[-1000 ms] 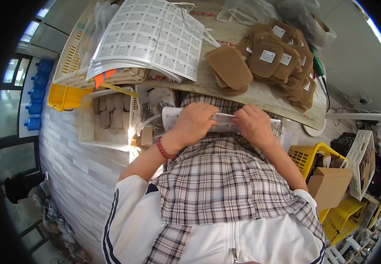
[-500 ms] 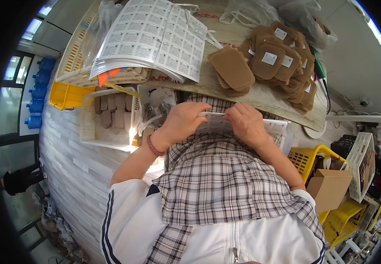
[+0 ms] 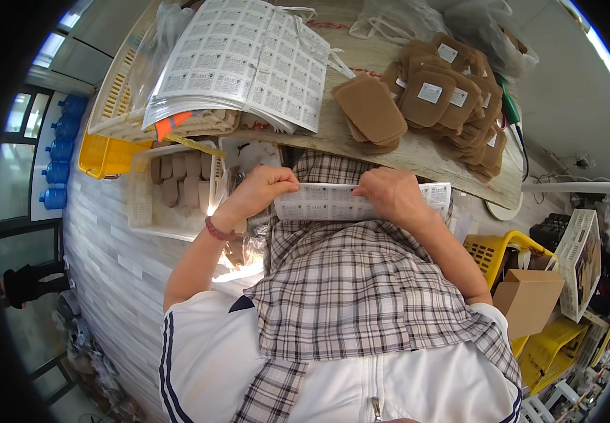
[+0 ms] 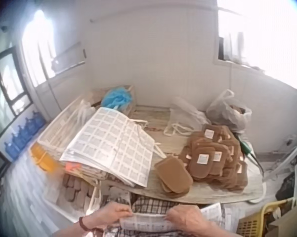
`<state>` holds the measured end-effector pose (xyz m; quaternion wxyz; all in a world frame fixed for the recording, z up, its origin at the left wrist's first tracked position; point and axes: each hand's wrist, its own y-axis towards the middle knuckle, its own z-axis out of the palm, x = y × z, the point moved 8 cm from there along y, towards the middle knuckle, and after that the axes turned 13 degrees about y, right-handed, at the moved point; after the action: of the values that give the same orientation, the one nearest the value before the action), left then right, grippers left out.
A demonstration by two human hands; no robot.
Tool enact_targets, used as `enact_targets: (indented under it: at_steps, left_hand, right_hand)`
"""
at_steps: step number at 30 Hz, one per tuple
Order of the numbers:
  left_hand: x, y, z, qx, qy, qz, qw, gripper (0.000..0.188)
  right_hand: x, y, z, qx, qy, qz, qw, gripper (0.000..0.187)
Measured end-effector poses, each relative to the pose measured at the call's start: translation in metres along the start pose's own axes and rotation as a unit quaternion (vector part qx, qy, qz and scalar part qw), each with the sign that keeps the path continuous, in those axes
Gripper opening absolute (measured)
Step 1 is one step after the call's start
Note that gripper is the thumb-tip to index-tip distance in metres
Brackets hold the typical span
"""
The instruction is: The person repeatedly peels small white labels from a sheet and sticks them onto brown rectangular pads. They handle the pads one at a time, placing each labeled pad into a growing stack on the table.
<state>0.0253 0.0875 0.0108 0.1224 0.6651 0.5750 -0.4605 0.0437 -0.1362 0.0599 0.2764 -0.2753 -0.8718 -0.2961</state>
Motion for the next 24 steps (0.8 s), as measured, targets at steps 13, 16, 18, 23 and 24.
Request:
enact_targets:
  at_steps: [13,16,18,23,24]
  left_hand:
    - [-0.075,-0.009,0.013,-0.204,0.159,0.207,0.944,0.003]
    - [-0.058,-0.008,0.005,-0.186,0.127,0.17,0.959,0.001]
    - [-0.046,-0.006,0.004,-0.182,0.114,0.151,0.965,0.006]
    - [-0.064,-0.004,-0.004,-0.257,0.195,0.176,0.93,0.017]
    - [-0.08,-0.005,-0.004,-0.302,0.222,0.202,0.905,0.018]
  right_hand:
    - [-0.007,-0.006,-0.026,0.02,-0.022,0.044,0.999,0.022]
    - [-0.035,-0.033,-0.051,-0.013,0.011,0.108,0.994,0.02]
    - [-0.058,-0.053,-0.068,-0.039,0.071,0.198,0.977,0.018]
    - [-0.073,-0.065,-0.066,-0.079,0.176,0.298,0.935,0.013]
    - [-0.075,-0.065,-0.062,-0.087,0.202,0.312,0.924,0.012]
